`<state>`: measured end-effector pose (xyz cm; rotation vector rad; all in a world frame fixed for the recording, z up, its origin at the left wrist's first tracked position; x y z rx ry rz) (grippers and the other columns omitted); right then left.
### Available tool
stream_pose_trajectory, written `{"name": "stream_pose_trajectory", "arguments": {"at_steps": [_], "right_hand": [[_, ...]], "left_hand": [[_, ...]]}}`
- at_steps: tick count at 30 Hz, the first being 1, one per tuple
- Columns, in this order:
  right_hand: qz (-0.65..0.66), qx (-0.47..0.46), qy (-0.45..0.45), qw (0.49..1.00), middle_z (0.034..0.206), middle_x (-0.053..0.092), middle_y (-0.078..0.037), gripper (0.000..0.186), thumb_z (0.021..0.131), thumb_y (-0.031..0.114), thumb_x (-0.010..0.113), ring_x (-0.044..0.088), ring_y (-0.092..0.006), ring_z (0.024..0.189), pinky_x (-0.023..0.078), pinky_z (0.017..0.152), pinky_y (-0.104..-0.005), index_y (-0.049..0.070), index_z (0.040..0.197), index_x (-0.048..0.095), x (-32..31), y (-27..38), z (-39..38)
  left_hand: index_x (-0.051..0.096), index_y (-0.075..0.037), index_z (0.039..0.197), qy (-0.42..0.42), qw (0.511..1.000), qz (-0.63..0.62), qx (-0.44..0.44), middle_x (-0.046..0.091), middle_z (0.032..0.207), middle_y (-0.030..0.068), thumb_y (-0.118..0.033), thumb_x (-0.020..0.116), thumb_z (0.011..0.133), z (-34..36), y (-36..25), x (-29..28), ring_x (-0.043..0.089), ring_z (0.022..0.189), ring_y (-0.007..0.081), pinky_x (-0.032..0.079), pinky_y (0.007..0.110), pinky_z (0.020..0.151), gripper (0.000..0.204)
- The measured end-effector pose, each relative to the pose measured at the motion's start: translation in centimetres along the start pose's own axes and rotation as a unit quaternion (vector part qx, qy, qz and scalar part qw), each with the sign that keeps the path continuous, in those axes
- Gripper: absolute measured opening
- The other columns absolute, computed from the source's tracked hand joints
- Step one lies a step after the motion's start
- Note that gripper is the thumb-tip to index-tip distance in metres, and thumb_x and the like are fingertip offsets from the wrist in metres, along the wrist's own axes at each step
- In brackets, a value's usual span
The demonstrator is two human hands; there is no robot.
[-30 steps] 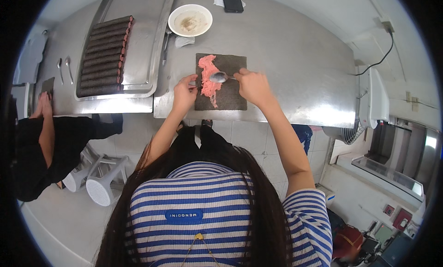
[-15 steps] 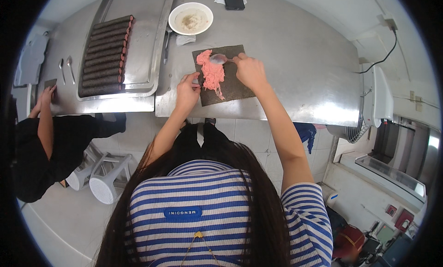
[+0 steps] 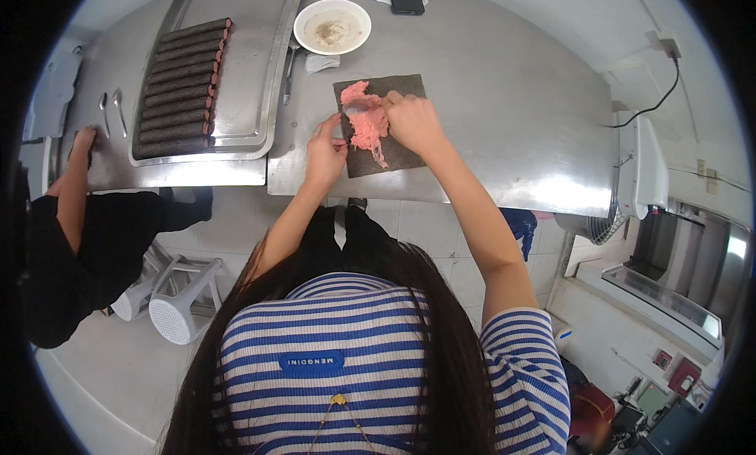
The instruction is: The person spreads a pink paste onto a sheet of nori using a spoon, then rolls the nori into a cylindrical shape. The person places the rolled sushi onto a metal tray and repeats the process with another sheet of nori.
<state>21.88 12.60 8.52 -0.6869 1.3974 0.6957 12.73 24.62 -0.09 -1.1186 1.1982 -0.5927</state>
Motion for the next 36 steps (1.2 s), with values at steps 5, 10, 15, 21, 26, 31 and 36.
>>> {"name": "stream_pose_trajectory", "arguments": {"at_steps": [5, 10, 15, 21, 26, 31, 36], "right_hand": [[0.01, 0.076, -0.015, 0.997, 0.087, 0.063, -0.012, 0.016, 0.075, 0.009, 0.056, 0.066, -0.031, 0.074, 0.053, 0.063, -0.0416, 0.003, 0.086, 0.066, -0.9, -1.1, 1.8], [0.017, 0.092, 0.049, 0.994, 0.089, 0.065, -0.016, 0.017, 0.076, 0.01, 0.054, 0.067, -0.0331, 0.078, 0.053, 0.065, -0.0443, 0.002, 0.085, 0.067, -1.0, -1.8, 2.5], [0.019, 0.049, 0.091, 0.994, 0.088, 0.064, -0.016, 0.015, 0.076, 0.01, 0.056, 0.066, -0.0329, 0.077, 0.053, 0.065, -0.0436, 0.001, 0.083, 0.065, -0.9, -0.6, 0.8], [-0.044, -0.058, -0.003, 0.997, 0.082, 0.063, -0.012, 0.013, 0.075, 0.009, 0.058, 0.066, -0.0289, 0.071, 0.054, 0.06, -0.0372, 0.001, 0.083, 0.065, -0.9, 0.7, 2.2], [-0.04, -0.017, 0.023, 0.999, 0.083, 0.064, -0.014, 0.014, 0.076, 0.009, 0.056, 0.067, -0.0296, 0.07, 0.054, 0.059, -0.0383, 0.001, 0.08, 0.065, 0.7, 0.3, 3.4], [0.024, 0.072, 0.07, 0.995, 0.086, 0.066, -0.019, 0.016, 0.075, 0.012, 0.056, 0.068, -0.034, 0.076, 0.054, 0.066, -0.0438, 0.001, 0.078, 0.068, 2.2, -1.4, 3.6], [0.072, 0.165, 0.081, 0.98, 0.085, 0.067, -0.021, 0.018, 0.076, 0.014, 0.056, 0.067, -0.0368, 0.079, 0.053, 0.07, -0.0458, 0.001, 0.078, 0.069, 1.0, -2.9, 3.7]], "left_hand": [[0.051, -0.004, 0.126, 0.006, 1.0, 0.002, 0.002, 0.055, 0.123, 0.0168, 0.012, 0.059, 0.07, 0.0, 0.1, 0.1, 0.068, 0.08, 0.0234, 0.055, 0.033, 0.071, 0.06], [0.052, -0.004, 0.126, 0.01, 1.0, 0.022, 0.009, 0.051, 0.131, 0.0105, 0.006, 0.063, 0.071, 0.1, -0.3, 0.0, 0.066, 0.086, 0.0254, 0.054, 0.036, 0.075, 0.057], [0.053, -0.005, 0.128, 0.022, 0.974, 0.204, 0.097, 0.049, 0.136, -0.0003, -0.009, 0.069, 0.072, 0.1, -1.2, -0.7, 0.057, 0.106, 0.0268, 0.047, 0.04, 0.089, 0.058], [0.054, -0.004, 0.127, 0.078, 0.95, 0.262, 0.15, 0.049, 0.136, 0.0006, -0.022, 0.069, 0.074, -0.1, -2.0, -0.6, 0.051, 0.111, 0.0249, 0.043, 0.039, 0.089, 0.058], [0.054, -0.002, 0.122, 0.086, 0.933, 0.296, 0.184, 0.049, 0.136, 0.0045, -0.022, 0.068, 0.075, 0.0, -2.3, -0.5, 0.051, 0.11, 0.0262, 0.043, 0.04, 0.088, 0.053], [0.052, -0.002, 0.12, 0.102, 0.918, 0.338, 0.178, 0.048, 0.136, 0.007, -0.024, 0.069, 0.075, 0.2, -2.4, 0.0, 0.051, 0.11, 0.0265, 0.043, 0.041, 0.087, 0.053], [0.051, -0.002, 0.122, 0.111, 0.918, 0.344, 0.164, 0.048, 0.135, 0.0076, -0.024, 0.069, 0.075, 0.3, -2.4, -0.1, 0.051, 0.111, 0.027, 0.044, 0.041, 0.087, 0.055]]}}
Point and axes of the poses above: each hand's wrist, its own z-axis towards the middle knuckle, its own x-axis out of the palm, y = z × x, the point moved 8 cm from there along z, towards the middle knuckle
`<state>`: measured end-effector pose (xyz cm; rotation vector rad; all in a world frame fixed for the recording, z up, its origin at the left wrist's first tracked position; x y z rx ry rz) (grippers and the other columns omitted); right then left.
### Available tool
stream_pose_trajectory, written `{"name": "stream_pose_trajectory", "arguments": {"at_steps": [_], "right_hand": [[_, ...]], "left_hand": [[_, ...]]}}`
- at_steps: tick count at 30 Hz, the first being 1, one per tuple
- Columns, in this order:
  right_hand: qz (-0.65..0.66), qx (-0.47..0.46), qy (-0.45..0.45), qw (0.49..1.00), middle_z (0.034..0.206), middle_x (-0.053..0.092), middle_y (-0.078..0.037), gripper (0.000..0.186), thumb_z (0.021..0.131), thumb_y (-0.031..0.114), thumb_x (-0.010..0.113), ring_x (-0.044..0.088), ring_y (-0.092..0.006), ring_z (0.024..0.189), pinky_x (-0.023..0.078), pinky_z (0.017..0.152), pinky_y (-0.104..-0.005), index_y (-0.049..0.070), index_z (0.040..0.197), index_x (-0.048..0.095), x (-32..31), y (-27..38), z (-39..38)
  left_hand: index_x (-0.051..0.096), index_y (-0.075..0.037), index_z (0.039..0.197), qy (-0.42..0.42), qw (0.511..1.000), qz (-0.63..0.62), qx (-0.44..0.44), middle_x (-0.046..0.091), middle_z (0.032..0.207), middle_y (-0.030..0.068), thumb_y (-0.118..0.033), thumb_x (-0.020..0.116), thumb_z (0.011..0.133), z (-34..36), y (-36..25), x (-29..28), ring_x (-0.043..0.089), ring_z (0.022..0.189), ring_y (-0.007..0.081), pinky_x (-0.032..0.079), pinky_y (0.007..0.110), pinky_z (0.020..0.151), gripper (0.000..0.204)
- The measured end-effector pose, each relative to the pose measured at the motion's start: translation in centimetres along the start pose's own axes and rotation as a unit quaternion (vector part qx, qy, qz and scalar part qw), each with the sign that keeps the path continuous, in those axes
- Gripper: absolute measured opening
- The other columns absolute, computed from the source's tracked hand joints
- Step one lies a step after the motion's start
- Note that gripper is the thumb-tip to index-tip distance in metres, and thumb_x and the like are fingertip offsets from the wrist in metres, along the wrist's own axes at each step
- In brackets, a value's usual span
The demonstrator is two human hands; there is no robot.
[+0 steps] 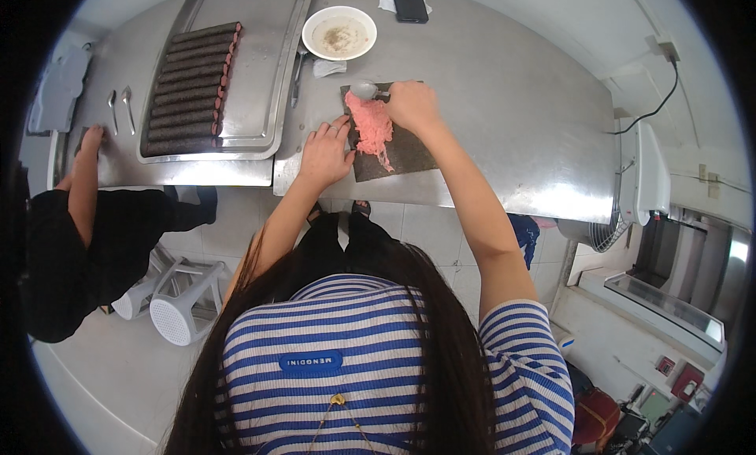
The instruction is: The person spreads a pink paste onto a sheet of nori using a spoon, then rolls the nori into a cylindrical shape. The person places the rolled sushi onto a metal tray and repeats the process with another sheet of nori.
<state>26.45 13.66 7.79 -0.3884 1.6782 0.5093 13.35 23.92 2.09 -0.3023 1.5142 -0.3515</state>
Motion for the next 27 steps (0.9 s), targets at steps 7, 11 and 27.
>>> {"name": "stream_pose_trajectory", "arguments": {"at_steps": [7, 11, 27], "right_hand": [[-0.093, -0.104, 0.005, 0.99, 0.084, 0.067, -0.021, 0.019, 0.075, 0.014, 0.056, 0.067, -0.0357, 0.08, 0.053, 0.07, -0.0454, 0.002, 0.081, 0.07, 0.0, 1.8, 0.2], [-0.05, -0.02, 0.039, 0.998, 0.087, 0.067, -0.022, 0.02, 0.074, 0.013, 0.056, 0.067, -0.0361, 0.082, 0.053, 0.072, -0.0458, 0.001, 0.082, 0.07, -0.3, 0.1, 0.7], [-0.046, -0.085, 0.114, 0.989, 0.083, 0.067, -0.017, 0.038, 0.075, 0.009, 0.052, 0.066, -0.0337, 0.083, 0.052, 0.071, -0.0451, 0.02, 0.107, 0.07, -0.6, 1.6, -7.4]], "left_hand": [[0.051, -0.002, 0.122, 0.004, 1.0, 0.006, 0.004, 0.048, 0.135, 0.0077, -0.024, 0.069, 0.075, 0.2, -0.3, 0.1, 0.051, 0.112, 0.0267, 0.043, 0.041, 0.088, 0.055], [0.052, -0.002, 0.122, 0.011, 1.0, 0.017, 0.003, 0.049, 0.135, 0.0078, -0.025, 0.069, 0.075, 0.2, -0.3, -0.1, 0.051, 0.113, 0.0266, 0.043, 0.041, 0.088, 0.055], [0.049, -0.008, 0.131, 0.031, 0.999, 0.008, 0.008, 0.045, 0.142, 0.003, -0.03, 0.073, 0.074, 0.0, 0.4, 0.0, 0.039, 0.131, 0.028, 0.03, 0.046, 0.108, 0.066]]}}
Point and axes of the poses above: each hand's wrist, its own z-axis towards the middle knuckle, its own x-axis out of the palm, y = z × x, the point moved 8 cm from there along z, towards the middle knuckle
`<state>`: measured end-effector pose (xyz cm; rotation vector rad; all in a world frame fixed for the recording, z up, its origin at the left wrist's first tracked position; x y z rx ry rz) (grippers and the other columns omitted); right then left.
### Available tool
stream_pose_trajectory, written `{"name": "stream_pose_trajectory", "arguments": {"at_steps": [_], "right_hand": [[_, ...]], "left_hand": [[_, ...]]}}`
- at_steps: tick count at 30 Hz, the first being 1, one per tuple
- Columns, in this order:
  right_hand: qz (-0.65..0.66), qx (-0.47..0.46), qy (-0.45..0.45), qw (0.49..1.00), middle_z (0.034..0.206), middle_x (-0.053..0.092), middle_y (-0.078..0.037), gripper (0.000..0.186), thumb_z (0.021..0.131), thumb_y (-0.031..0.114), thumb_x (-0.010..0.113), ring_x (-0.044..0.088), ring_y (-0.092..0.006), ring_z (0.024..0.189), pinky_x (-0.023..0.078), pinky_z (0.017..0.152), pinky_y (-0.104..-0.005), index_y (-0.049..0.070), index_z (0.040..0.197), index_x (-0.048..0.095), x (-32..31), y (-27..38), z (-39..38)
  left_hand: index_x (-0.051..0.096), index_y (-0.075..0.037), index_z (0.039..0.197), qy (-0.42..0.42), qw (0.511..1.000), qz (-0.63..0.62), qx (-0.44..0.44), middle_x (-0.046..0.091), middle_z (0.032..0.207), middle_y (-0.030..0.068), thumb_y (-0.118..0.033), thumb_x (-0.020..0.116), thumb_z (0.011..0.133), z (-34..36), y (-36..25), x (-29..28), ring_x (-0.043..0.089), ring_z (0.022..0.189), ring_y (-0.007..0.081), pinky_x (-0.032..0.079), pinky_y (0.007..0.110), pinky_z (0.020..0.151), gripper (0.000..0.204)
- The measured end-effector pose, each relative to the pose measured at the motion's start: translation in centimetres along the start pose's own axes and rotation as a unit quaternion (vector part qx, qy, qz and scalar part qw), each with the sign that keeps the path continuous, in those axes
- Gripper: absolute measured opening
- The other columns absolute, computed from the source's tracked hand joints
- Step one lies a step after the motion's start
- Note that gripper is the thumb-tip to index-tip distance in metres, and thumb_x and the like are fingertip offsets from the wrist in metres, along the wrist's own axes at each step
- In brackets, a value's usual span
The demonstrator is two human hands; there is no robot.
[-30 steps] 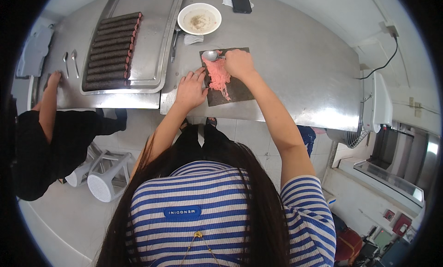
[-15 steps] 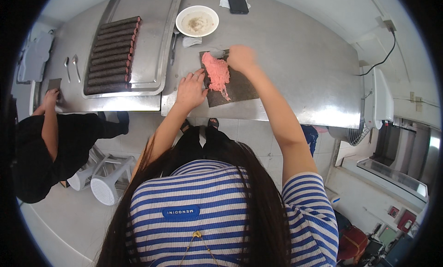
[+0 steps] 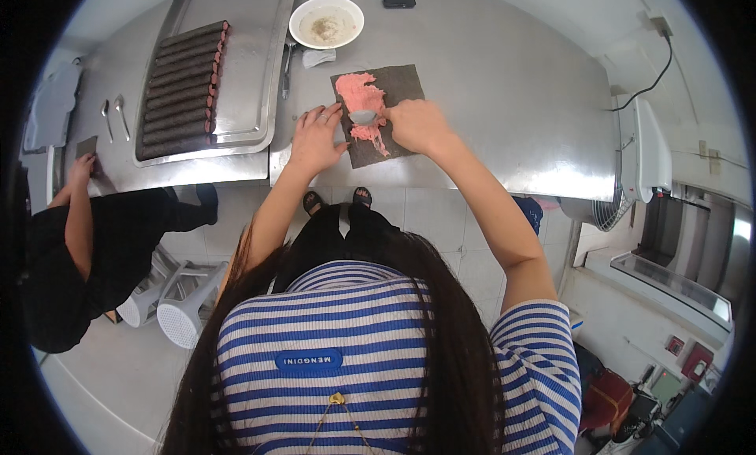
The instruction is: The person spreads a pink paste onto a sheet of nori using a spoon, then rolls the nori into a cylindrical shape. The person places the rolled sushi onto a metal tray and repeats the process with another sheet of nori.
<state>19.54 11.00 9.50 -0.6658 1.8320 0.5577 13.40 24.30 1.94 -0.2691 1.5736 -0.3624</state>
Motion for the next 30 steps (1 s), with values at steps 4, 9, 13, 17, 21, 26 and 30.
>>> {"name": "stream_pose_trajectory", "arguments": {"at_steps": [4, 9, 13, 17, 21, 26, 30], "right_hand": [[0.017, 0.007, 0.048, 0.999, 0.084, 0.067, -0.019, 0.039, 0.076, 0.008, 0.051, 0.066, -0.0347, 0.084, 0.052, 0.072, -0.0462, 0.016, 0.11, 0.069, 1.4, 0.5, -0.9], [0.058, 0.006, 0.037, 0.998, 0.087, 0.066, -0.02, 0.042, 0.076, 0.004, 0.049, 0.064, -0.0355, 0.084, 0.05, 0.073, -0.0471, 0.011, 0.113, 0.067, 3.1, 0.5, -3.0], [0.11, 0.011, 0.015, 0.994, 0.089, 0.067, -0.019, 0.039, 0.078, 0.004, 0.049, 0.063, -0.036, 0.086, 0.048, 0.075, -0.0479, 0.009, 0.112, 0.067, 2.0, -0.5, -4.9], [0.14, 0.009, -0.032, 0.99, 0.09, 0.066, -0.014, 0.037, 0.078, 0.005, 0.05, 0.062, -0.0336, 0.088, 0.049, 0.076, -0.0455, 0.011, 0.11, 0.068, -0.3, -1.4, -5.2], [0.0, -0.077, -0.042, 0.996, 0.087, 0.06, -0.01, 0.035, 0.076, 0.004, 0.053, 0.062, -0.0283, 0.088, 0.051, 0.074, -0.0405, 0.012, 0.107, 0.069, -0.1, -0.2, -5.1], [-0.049, -0.094, -0.133, 0.985, 0.088, 0.058, -0.009, 0.036, 0.076, 0.002, 0.054, 0.063, -0.0263, 0.086, 0.052, 0.071, -0.0391, 0.013, 0.108, 0.067, 1.3, 0.3, -3.9], [-0.02, -0.009, -0.123, 0.992, 0.089, 0.059, -0.01, 0.038, 0.076, 0.003, 0.054, 0.064, -0.0273, 0.082, 0.053, 0.067, -0.0398, 0.014, 0.111, 0.066, 0.9, -0.9, -3.1]], "left_hand": [[0.049, -0.009, 0.131, 0.015, 1.0, 0.01, -0.004, 0.044, 0.142, 0.002, -0.03, 0.074, 0.073, 0.1, 0.1, 0.1, 0.037, 0.132, 0.0283, 0.026, 0.05, 0.11, 0.067], [0.049, -0.009, 0.131, 0.012, 1.0, 0.007, -0.006, 0.043, 0.143, 0.0014, -0.029, 0.075, 0.073, 0.2, 0.2, 0.2, 0.036, 0.134, 0.0287, 0.025, 0.052, 0.111, 0.067], [0.05, -0.009, 0.131, 0.014, 1.0, 0.005, -0.007, 0.044, 0.143, 0.0015, -0.029, 0.075, 0.073, 0.2, 0.2, 0.3, 0.037, 0.134, 0.0285, 0.025, 0.052, 0.111, 0.066], [0.05, -0.008, 0.13, 0.009, 1.0, 0.012, -0.006, 0.044, 0.142, 0.002, -0.028, 0.075, 0.073, 0.1, 0.3, 0.1, 0.036, 0.134, 0.0283, 0.024, 0.053, 0.111, 0.065], [0.049, -0.009, 0.13, 0.016, 1.0, 0.012, -0.002, 0.043, 0.143, 0.0019, -0.028, 0.074, 0.073, 0.1, 0.3, 0.2, 0.036, 0.134, 0.0283, 0.024, 0.053, 0.112, 0.066], [0.049, -0.009, 0.131, 0.026, 0.999, 0.019, -0.001, 0.043, 0.143, 0.0011, -0.029, 0.075, 0.073, 0.3, 0.0, 0.1, 0.036, 0.134, 0.0279, 0.023, 0.053, 0.112, 0.067], [0.049, -0.009, 0.131, 0.025, 0.999, 0.021, -0.001, 0.043, 0.143, 0.0008, -0.029, 0.075, 0.072, 0.1, 0.3, 0.2, 0.036, 0.134, 0.0276, 0.023, 0.054, 0.112, 0.068]]}}
Point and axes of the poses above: each hand's wrist, its own z-axis towards the middle knuckle, its own x-axis out of the palm, y = z × x, the point moved 8 cm from there along z, towards the middle knuckle
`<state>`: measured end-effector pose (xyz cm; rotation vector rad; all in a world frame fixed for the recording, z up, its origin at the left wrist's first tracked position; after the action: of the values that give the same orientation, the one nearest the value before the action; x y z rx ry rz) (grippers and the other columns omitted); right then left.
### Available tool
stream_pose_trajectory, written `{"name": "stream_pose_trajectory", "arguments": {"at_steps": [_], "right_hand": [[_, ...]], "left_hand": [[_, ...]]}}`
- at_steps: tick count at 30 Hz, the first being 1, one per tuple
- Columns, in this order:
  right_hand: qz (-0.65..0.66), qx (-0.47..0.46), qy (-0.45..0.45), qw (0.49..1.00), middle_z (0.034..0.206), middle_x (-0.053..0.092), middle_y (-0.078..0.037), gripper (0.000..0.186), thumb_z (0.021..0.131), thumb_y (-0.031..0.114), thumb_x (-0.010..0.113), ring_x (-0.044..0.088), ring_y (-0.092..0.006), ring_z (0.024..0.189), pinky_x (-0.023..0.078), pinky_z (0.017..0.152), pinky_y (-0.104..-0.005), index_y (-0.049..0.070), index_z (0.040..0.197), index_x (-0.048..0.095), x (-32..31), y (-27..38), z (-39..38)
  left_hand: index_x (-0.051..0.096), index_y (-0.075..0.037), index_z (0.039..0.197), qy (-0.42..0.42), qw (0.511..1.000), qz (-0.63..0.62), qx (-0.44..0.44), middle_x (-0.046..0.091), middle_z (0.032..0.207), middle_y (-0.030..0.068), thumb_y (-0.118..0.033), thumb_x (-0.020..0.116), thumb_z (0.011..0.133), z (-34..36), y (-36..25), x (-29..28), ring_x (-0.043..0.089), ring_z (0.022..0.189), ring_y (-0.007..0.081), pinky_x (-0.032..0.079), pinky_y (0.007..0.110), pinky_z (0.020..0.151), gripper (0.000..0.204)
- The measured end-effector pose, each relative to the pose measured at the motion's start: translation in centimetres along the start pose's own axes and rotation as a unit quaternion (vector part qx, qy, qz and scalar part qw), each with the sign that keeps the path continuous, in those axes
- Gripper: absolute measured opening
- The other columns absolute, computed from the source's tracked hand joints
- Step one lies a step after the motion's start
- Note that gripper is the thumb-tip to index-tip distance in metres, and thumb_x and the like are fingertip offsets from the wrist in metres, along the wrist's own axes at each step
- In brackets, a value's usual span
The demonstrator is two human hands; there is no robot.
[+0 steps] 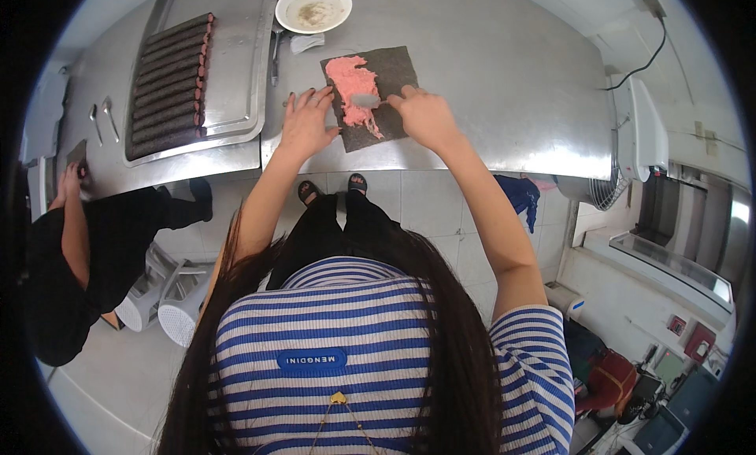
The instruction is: The person spreads a pink paste onto a sheet of nori using a spoon, then rolls the nori into a cylindrical shape. The person places the rolled sushi onto a metal tray and repeats the process with another sheet of nori.
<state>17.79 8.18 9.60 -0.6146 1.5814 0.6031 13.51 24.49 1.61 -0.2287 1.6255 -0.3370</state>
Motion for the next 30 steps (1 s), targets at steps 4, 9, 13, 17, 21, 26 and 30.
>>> {"name": "stream_pose_trajectory", "arguments": {"at_steps": [4, 9, 13, 17, 21, 26, 30], "right_hand": [[-0.008, 0.016, 0.045, 0.999, 0.09, 0.06, -0.011, 0.037, 0.077, 0.004, 0.054, 0.065, -0.0283, 0.079, 0.053, 0.067, -0.04, 0.014, 0.11, 0.066, 0.8, 0.0, -0.3], [-0.014, -0.006, 0.049, 0.999, 0.09, 0.061, -0.011, 0.035, 0.078, 0.003, 0.053, 0.066, -0.0287, 0.08, 0.053, 0.068, -0.0395, 0.012, 0.11, 0.065, 1.4, 1.5, -2.3], [-0.024, 0.001, 0.063, 0.998, 0.092, 0.061, -0.011, 0.033, 0.078, 0.004, 0.053, 0.066, -0.0282, 0.082, 0.053, 0.069, -0.0383, 0.011, 0.109, 0.065, 1.9, 2.0, -3.6], [-0.026, -0.009, 0.064, 0.998, 0.093, 0.06, -0.01, 0.032, 0.078, 0.005, 0.054, 0.064, -0.0262, 0.086, 0.053, 0.07, -0.0377, 0.01, 0.108, 0.065, 1.1, 1.9, -4.9], [-0.022, 0.02, 0.053, 0.998, 0.091, 0.059, -0.008, 0.032, 0.078, 0.007, 0.055, 0.063, -0.0241, 0.086, 0.052, 0.07, -0.037, 0.011, 0.107, 0.066, -1.5, 0.8, -5.2], [-0.063, -0.025, 0.0, 0.998, 0.088, 0.058, -0.006, 0.029, 0.08, 0.011, 0.055, 0.063, -0.022, 0.083, 0.052, 0.069, -0.0359, 0.011, 0.106, 0.066, -1.9, 4.2, -3.4], [-0.074, -0.036, 0.033, 0.996, 0.089, 0.058, -0.006, 0.028, 0.081, 0.013, 0.056, 0.063, -0.0213, 0.084, 0.053, 0.069, -0.0347, 0.012, 0.107, 0.066, 0.9, 4.6, -3.5]], "left_hand": [[0.049, -0.009, 0.131, -0.004, 1.0, -0.004, 0.009, 0.043, 0.143, 0.0011, -0.029, 0.075, 0.071, 0.1, 0.0, -0.1, 0.037, 0.133, 0.0275, 0.023, 0.055, 0.112, 0.068], [0.049, -0.009, 0.132, 0.0, 1.0, 0.004, 0.009, 0.044, 0.142, 0.0017, -0.029, 0.076, 0.071, 0.1, -0.2, -0.2, 0.037, 0.133, 0.0277, 0.022, 0.055, 0.112, 0.069], [0.049, -0.009, 0.132, -0.003, 1.0, -0.003, 0.01, 0.044, 0.142, 0.0017, -0.029, 0.076, 0.071, 0.2, -0.2, -0.1, 0.037, 0.133, 0.0277, 0.021, 0.056, 0.112, 0.07], [0.048, -0.009, 0.132, 0.001, 1.0, 0.003, 0.008, 0.044, 0.142, 0.0019, -0.029, 0.076, 0.071, 0.3, -0.1, -0.1, 0.037, 0.133, 0.0276, 0.021, 0.056, 0.112, 0.07], [0.048, -0.008, 0.132, 0.008, 1.0, 0.002, 0.004, 0.044, 0.142, 0.0025, -0.03, 0.076, 0.07, 0.3, -0.1, -0.2, 0.037, 0.133, 0.0277, 0.02, 0.056, 0.113, 0.071], [0.049, -0.008, 0.131, 0.011, 1.0, -0.001, 0.012, 0.045, 0.141, 0.0034, -0.03, 0.077, 0.069, 0.3, -0.1, -0.3, 0.038, 0.132, 0.028, 0.019, 0.056, 0.112, 0.072], [0.048, -0.009, 0.133, 0.024, 1.0, -0.009, 0.015, 0.043, 0.143, 0.0022, -0.029, 0.077, 0.069, 0.3, -0.2, -0.5, 0.037, 0.134, 0.0274, 0.019, 0.056, 0.113, 0.073]]}}
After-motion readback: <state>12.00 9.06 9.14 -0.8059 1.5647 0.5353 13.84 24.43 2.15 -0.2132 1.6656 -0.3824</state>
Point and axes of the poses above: each hand's wrist, its own z-axis towards the middle knuckle, its own x-axis out of the palm, y = z × x, the point moved 8 cm from there along z, towards the middle knuckle
